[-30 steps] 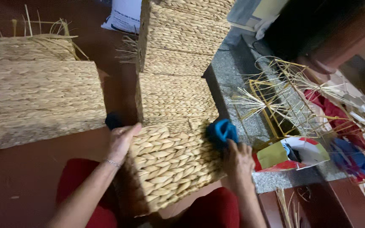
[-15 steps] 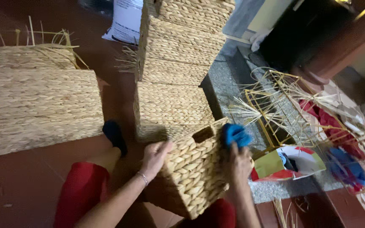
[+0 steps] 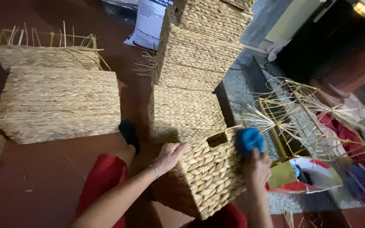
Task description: The person sits on the floor and wipes water hyacinth woven baskets one at a time with a blue cloth, turning each basket over to wipe its sides and top, then sets it aside and reaches for the next basket.
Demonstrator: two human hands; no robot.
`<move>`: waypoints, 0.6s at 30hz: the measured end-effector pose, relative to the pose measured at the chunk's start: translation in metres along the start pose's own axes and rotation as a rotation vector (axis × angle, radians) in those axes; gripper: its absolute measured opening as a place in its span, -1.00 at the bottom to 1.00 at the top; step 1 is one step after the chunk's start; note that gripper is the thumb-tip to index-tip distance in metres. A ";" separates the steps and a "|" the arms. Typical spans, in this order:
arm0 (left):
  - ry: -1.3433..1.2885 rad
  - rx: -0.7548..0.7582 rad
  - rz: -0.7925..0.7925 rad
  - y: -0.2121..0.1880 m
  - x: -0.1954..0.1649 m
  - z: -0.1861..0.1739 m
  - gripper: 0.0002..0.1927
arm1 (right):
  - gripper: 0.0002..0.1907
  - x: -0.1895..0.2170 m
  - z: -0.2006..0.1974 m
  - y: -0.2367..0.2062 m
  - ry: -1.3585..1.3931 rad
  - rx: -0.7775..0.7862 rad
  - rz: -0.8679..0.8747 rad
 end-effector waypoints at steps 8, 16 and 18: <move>0.019 -0.061 0.050 0.004 0.008 -0.008 -0.35 | -0.49 0.063 -0.010 -0.045 0.120 0.000 -0.142; 0.117 -0.022 0.075 0.011 0.000 -0.004 -0.35 | -0.11 0.140 -0.028 -0.154 0.101 -0.070 -0.573; 0.066 0.000 0.000 0.012 0.002 -0.002 -0.36 | -0.19 0.108 -0.022 -0.116 0.133 -0.134 -0.513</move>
Point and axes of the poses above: each hand's wrist, its own y-axis towards the middle knuckle, its own z-axis out of the palm, x = y × z, the point moved 10 cm from there along y, towards the middle knuckle, and after that the axes turned 5 degrees about x, right-handed, at the moved point
